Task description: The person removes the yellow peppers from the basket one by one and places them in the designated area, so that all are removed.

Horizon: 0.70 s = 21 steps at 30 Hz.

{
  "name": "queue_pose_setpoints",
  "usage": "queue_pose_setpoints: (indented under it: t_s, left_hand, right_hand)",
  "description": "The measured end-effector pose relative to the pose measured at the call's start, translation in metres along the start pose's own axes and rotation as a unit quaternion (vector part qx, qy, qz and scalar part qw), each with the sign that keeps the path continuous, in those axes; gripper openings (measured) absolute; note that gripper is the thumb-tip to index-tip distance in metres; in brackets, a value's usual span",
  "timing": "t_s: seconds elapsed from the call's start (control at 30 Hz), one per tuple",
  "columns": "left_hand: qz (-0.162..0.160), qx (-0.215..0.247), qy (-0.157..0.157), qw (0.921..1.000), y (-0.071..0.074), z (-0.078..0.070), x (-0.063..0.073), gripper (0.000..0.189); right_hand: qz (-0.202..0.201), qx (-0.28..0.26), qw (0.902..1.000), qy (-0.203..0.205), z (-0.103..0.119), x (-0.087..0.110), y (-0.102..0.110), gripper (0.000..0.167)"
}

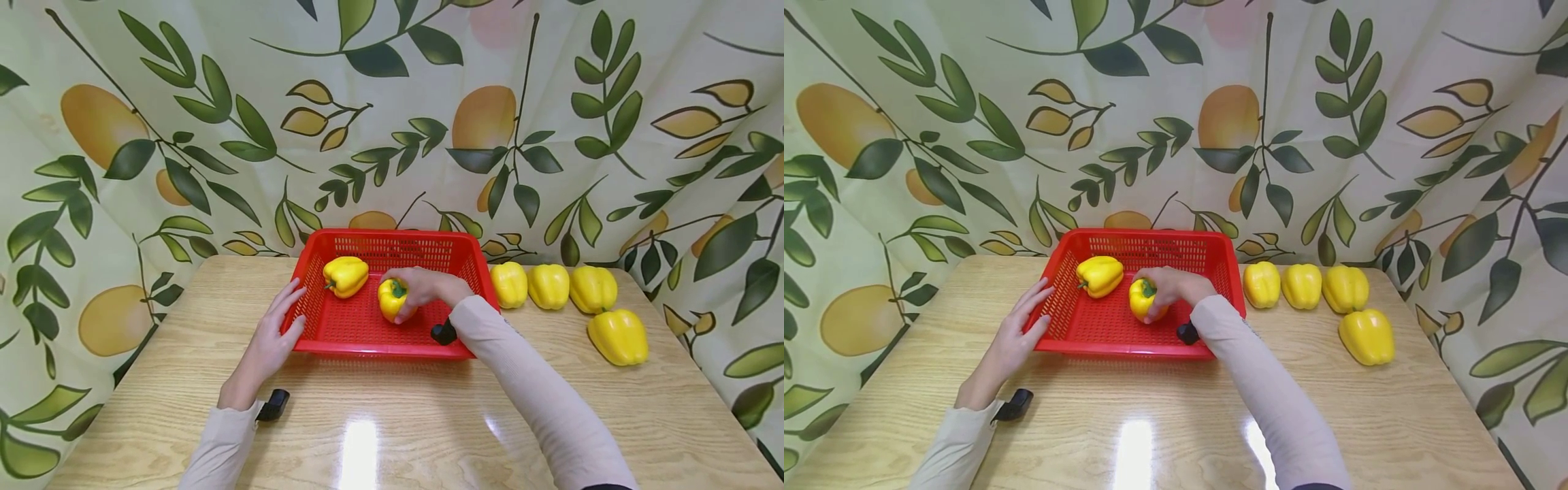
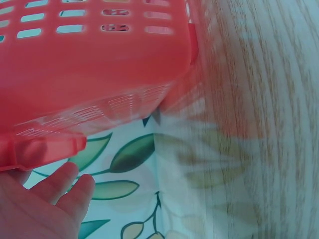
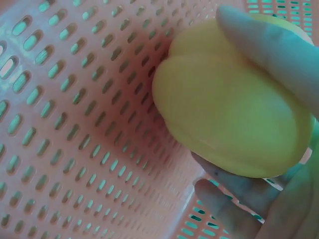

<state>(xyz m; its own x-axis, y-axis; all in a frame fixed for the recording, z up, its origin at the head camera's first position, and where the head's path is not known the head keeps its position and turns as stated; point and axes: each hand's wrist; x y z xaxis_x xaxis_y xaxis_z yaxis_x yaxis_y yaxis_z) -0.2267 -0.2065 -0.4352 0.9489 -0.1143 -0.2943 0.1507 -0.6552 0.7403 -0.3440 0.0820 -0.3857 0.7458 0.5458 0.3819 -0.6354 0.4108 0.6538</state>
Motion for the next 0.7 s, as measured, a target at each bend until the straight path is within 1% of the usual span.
queue_pose_setpoints:
  t_s: [0.13, 0.2, 0.5, 0.7]
  left_hand:
    - [0.002, 0.002, 0.002, 1.0, 0.0, 0.0, 0.0, 0.051]
    - [0.004, 0.002, 0.003, 1.0, 0.0, 0.0, 0.0, 0.051]
    - [0.009, -0.002, 0.006, 0.9999, -0.001, 0.0, 0.001, 0.051]
    - [0.007, -0.005, 0.007, 0.9999, -0.001, 0.0, 0.001, 0.052]
  right_hand:
    - [-0.006, 0.004, 0.9999, -0.01, 0.001, 0.001, 0.0, 0.077]
    - [-0.012, 0.003, 0.9999, -0.007, 0.002, 0.001, 0.001, 0.079]
    - [-0.053, -0.004, 0.9977, 0.042, 0.006, 0.007, 0.01, 0.077]
    - [-0.07, -0.009, 0.9949, 0.071, 0.006, 0.013, 0.015, 0.079]
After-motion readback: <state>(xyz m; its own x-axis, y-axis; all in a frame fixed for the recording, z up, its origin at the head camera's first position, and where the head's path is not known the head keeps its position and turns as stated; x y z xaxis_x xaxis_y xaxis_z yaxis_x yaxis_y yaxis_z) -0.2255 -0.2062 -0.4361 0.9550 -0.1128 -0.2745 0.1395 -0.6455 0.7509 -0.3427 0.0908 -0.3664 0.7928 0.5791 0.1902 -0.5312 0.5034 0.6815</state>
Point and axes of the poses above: each hand's wrist, its own x-axis away from the middle knuckle, its own y-axis out of the back of the hand, z = x × y, and after that the axes turned 14 degrees about -x, right-handed
